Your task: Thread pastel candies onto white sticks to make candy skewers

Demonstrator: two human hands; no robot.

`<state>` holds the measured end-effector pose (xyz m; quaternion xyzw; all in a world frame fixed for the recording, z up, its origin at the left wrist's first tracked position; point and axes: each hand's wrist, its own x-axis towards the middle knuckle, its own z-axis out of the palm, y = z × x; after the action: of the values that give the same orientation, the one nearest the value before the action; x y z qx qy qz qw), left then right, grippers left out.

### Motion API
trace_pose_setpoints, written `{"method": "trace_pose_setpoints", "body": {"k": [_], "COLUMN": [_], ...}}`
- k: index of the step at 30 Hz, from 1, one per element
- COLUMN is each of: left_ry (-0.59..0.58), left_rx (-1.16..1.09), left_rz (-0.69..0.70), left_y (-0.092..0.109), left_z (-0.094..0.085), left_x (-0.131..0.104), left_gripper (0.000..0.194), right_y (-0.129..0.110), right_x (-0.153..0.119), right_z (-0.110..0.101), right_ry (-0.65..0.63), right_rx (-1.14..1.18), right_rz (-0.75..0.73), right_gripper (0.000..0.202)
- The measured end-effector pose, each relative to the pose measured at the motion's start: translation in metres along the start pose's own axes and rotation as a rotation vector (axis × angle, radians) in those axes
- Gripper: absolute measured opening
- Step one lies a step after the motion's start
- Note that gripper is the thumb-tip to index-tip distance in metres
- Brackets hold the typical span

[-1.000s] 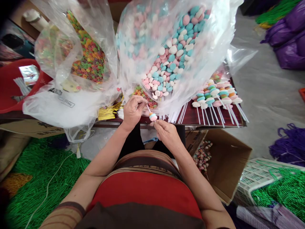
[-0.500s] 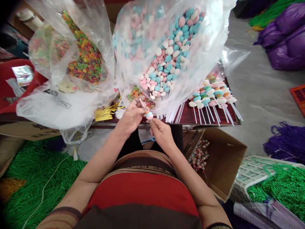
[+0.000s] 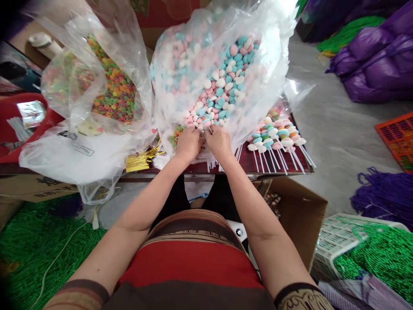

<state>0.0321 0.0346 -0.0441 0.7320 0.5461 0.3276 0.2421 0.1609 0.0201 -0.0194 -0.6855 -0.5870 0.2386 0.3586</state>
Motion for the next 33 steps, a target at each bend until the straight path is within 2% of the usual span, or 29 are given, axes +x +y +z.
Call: {"method": "trace_pose_setpoints", "body": {"k": [4, 8, 11, 14, 16, 18, 21, 24, 26, 30, 33], "left_ry": [0.022, 0.011, 0.064, 0.041, 0.031, 0.082, 0.135, 0.058, 0.023, 0.052, 0.084], "left_rx": [0.024, -0.021, -0.328, -0.728, -0.858, -0.830, -0.763, -0.804, -0.815, -0.837, -0.743], "left_rz": [0.025, 0.018, -0.066, -0.186, -0.205, -0.162, -0.089, -0.101, -0.115, -0.118, -0.115], "left_y": [-0.002, -0.004, -0.005, 0.000, 0.006, 0.012, 0.019, 0.022, 0.024, 0.030, 0.032], "left_z": [0.006, -0.003, -0.017, -0.029, -0.033, -0.035, -0.037, -0.039, -0.042, -0.047, -0.049], "left_x": [-0.009, -0.015, -0.023, -0.038, -0.047, -0.054, -0.057, -0.059, -0.060, -0.065, -0.066], "left_gripper": [0.025, 0.018, 0.007, 0.024, 0.035, 0.037, 0.034, 0.036, 0.038, 0.035, 0.030], "right_y": [0.014, 0.021, 0.015, 0.003, -0.005, -0.012, -0.017, -0.020, -0.021, -0.019, -0.018], "right_x": [0.002, -0.004, -0.012, -0.029, -0.042, -0.052, -0.061, -0.065, -0.067, -0.069, -0.071], "right_z": [0.020, 0.018, 0.004, -0.009, -0.012, -0.010, -0.006, -0.008, -0.010, -0.012, -0.011], "right_ry": [-0.027, 0.036, 0.103, 0.097, 0.059, 0.027, -0.010, -0.062, -0.082, -0.009, 0.044], "right_rx": [-0.066, -0.021, 0.126, 0.274, 0.302, 0.337, 0.506, 0.675, 0.708, 0.689, 0.698], "right_rz": [-0.031, -0.011, -0.001, 0.005, 0.011, 0.031, 0.097, 0.144, 0.147, 0.156, 0.140], "right_gripper": [0.013, 0.003, 0.008, 0.014, 0.013, 0.011, 0.014, 0.018, 0.020, 0.023, 0.025]}}
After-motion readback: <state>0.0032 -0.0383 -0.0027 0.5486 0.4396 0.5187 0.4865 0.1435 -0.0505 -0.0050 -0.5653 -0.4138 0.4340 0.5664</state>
